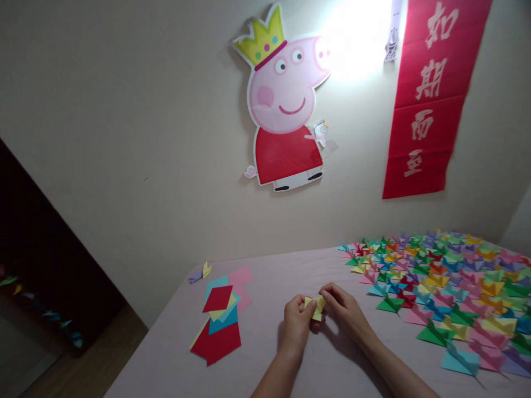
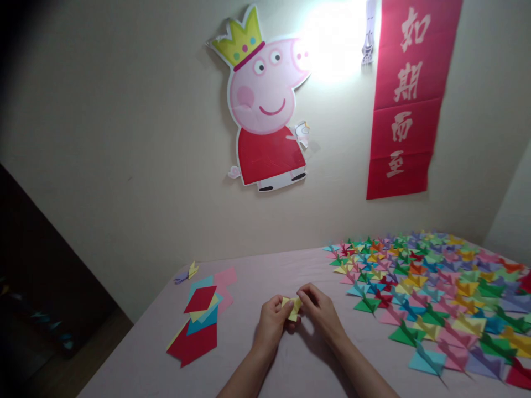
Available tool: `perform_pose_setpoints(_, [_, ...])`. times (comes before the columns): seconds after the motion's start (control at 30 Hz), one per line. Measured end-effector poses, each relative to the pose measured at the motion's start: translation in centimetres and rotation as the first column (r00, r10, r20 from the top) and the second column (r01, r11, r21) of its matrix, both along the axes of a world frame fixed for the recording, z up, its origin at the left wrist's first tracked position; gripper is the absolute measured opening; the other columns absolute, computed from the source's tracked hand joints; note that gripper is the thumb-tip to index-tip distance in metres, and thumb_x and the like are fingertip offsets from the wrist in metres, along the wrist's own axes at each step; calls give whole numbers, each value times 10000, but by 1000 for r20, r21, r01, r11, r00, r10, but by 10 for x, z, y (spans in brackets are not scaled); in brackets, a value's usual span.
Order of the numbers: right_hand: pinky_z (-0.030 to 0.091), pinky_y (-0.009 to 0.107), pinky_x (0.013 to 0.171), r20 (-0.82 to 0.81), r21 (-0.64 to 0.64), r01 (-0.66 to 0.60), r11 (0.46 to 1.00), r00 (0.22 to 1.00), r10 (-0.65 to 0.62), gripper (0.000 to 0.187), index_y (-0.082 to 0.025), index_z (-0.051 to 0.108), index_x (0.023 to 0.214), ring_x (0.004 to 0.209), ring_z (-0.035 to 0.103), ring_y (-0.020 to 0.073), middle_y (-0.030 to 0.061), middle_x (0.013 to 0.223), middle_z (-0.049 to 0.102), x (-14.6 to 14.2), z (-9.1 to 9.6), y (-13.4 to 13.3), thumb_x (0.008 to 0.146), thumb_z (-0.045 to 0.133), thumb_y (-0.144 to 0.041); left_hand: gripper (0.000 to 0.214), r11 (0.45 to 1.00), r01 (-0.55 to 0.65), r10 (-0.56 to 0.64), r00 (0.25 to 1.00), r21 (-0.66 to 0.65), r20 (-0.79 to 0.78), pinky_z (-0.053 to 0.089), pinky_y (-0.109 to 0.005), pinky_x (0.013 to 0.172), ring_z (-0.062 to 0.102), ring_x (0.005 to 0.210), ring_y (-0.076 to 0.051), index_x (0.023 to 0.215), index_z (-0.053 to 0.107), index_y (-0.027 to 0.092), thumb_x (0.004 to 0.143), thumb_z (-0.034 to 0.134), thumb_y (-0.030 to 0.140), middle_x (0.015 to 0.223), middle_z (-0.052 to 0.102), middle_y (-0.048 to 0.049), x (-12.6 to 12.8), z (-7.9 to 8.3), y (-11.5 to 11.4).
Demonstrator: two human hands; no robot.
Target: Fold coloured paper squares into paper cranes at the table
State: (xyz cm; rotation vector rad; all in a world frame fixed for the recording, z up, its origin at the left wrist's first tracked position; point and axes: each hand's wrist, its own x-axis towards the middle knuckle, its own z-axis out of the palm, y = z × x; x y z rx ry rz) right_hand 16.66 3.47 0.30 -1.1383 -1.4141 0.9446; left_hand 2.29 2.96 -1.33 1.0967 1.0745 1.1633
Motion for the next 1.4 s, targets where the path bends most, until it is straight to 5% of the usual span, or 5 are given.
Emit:
perform_pose_setpoints(0.17, [377,276,568,24,-20,26,999,999,-26,359,-206,565,606,579,486,160,-23,560,553,1,3,-1,760,625,-524,509,999,-38,38,999,25,1,403,-222,462,589,511,-147,749,579,169,650,733,644,621,668,-35,0,1,0])
perform_pose_setpoints(0.53, [392,279,551,-48,-71,-39,997,998,36,459,-201,582,599,542,513,164,0,539,606,3,4,1,749,604,-634,612,1000,8,-8,997,1,82,426,-217,434,620,522,-159,806,590,138,591,754,687,689,687,-68,2,6,1])
perform_pose_setpoints(0.8, [365,267,540,-64,-87,-30,996,998,25,501,-212,525,584,530,459,146,-41,511,505,3,4,3,714,607,-689,594,1000,8,-10,992,18,129,459,-232,497,642,558,-172,795,583,143,592,779,665,682,682,-69,4,7,-1])
perform_pose_setpoints(1.0, [416,282,605,-60,-98,-124,987,991,119,446,-206,589,659,594,552,176,-14,564,601,1,9,-1,706,649,-645,563,999,-10,5,994,45,112,440,-229,505,610,549,-160,773,585,156,614,768,664,616,649,-34,1,6,0])
perform_pose_setpoints(1.4, [429,284,560,-183,-184,-196,963,970,162,480,-196,565,602,524,559,164,-18,516,591,2,8,0,634,711,-653,569,995,100,-99,993,-13,58,430,-223,485,610,549,-155,811,613,156,567,805,633,633,643,-9,0,6,1])
